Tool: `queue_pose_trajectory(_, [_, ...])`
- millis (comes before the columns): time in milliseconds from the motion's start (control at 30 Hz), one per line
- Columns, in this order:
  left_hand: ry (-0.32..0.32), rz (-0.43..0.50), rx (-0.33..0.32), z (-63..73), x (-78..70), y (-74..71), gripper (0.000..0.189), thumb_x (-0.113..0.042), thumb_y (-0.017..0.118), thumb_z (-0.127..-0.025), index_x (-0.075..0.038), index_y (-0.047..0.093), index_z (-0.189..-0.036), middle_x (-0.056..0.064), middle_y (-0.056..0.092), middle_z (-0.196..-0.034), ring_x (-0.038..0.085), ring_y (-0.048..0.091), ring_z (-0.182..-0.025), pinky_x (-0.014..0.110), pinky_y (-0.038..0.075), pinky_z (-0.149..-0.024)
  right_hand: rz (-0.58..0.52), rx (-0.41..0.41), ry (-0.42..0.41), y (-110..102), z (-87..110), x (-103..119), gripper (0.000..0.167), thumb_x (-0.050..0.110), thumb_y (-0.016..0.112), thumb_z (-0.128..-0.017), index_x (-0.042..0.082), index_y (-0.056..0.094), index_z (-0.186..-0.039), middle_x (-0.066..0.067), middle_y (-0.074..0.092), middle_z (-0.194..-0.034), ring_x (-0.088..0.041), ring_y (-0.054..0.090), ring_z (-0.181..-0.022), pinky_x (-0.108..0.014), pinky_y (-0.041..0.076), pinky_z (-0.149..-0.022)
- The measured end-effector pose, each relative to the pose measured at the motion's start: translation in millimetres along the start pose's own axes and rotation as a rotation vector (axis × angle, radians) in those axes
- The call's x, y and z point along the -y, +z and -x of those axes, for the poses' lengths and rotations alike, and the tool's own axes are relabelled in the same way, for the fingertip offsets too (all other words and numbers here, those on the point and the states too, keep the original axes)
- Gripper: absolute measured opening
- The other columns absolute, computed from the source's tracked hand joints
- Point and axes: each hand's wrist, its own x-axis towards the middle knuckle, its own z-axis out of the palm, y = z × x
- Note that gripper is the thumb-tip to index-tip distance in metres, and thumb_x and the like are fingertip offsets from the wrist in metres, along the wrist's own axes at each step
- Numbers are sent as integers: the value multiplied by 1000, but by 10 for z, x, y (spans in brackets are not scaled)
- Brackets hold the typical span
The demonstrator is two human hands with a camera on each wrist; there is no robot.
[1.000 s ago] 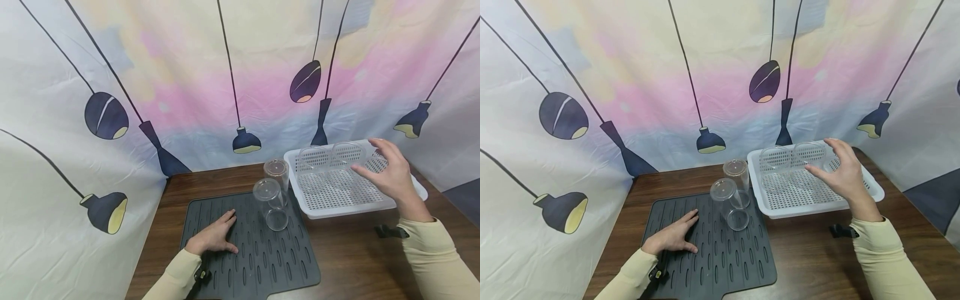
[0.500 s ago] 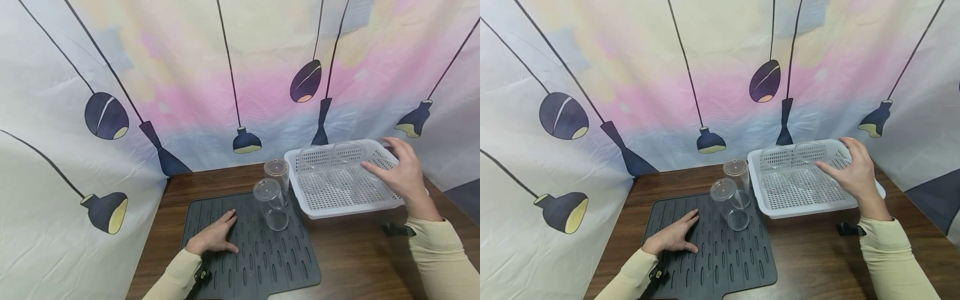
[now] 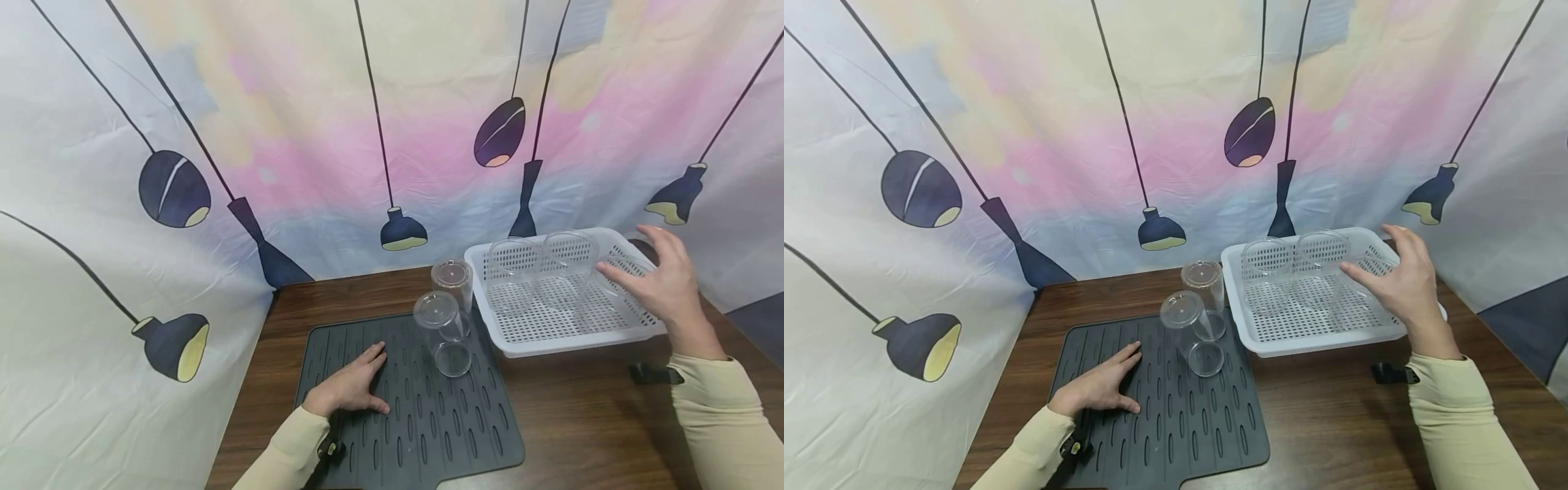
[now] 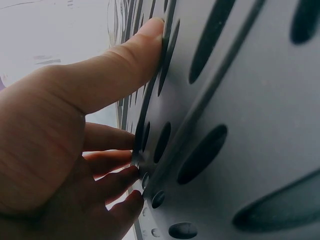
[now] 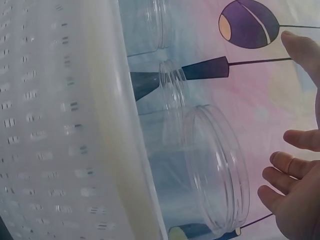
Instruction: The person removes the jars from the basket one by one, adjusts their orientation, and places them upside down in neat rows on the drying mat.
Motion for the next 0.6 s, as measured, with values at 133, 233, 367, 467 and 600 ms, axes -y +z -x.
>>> queue_pose_trajectory(133, [-2,1,1,-3,3,2,106,-50,85,-69,-1,36,-150,12,17,-163,32,22,-148,50,35,-112,18,20,23,-7,2,-35,90,32,81,-76,4,36,-149,-26,28,-154,-46,23,-143,-67,16,-113])
queue_pose_trajectory(233, [-2,3,1,-3,6,7,106,-50,85,-69,-1,36,-150,12,17,-163,32,22,-148,50,35,-112,26,32,42,-11,8,-48,91,33,80,-77,4,35,-150,-27,27,-154,-47,23,-143,-68,16,-112])
queue_pose_trajectory(367, [-3,9,3,-2,10,12,106,-50,85,-68,-2,36,-150,12,17,-163,32,22,-148,50,35,-112,28,37,57,-11,9,-58,92,35,80,-77,6,34,-151,-26,26,-155,-47,22,-143,-69,16,-111])
queue_pose_trajectory(467, [-6,15,6,-3,11,12,106,-50,85,-68,-2,36,-150,12,17,-163,32,22,-148,50,34,-112,30,37,60,-9,5,-66,92,35,80,-77,6,34,-151,-26,26,-155,-47,22,-143,-68,16,-111])
queue_pose_trajectory(600, [-11,20,10,-3,9,11,106,-50,85,-68,-2,36,-150,11,16,-163,32,21,-148,50,34,-112,43,46,75,-2,8,-89,93,38,79,-78,5,33,-151,-26,26,-155,-48,22,-142,-69,17,-110])
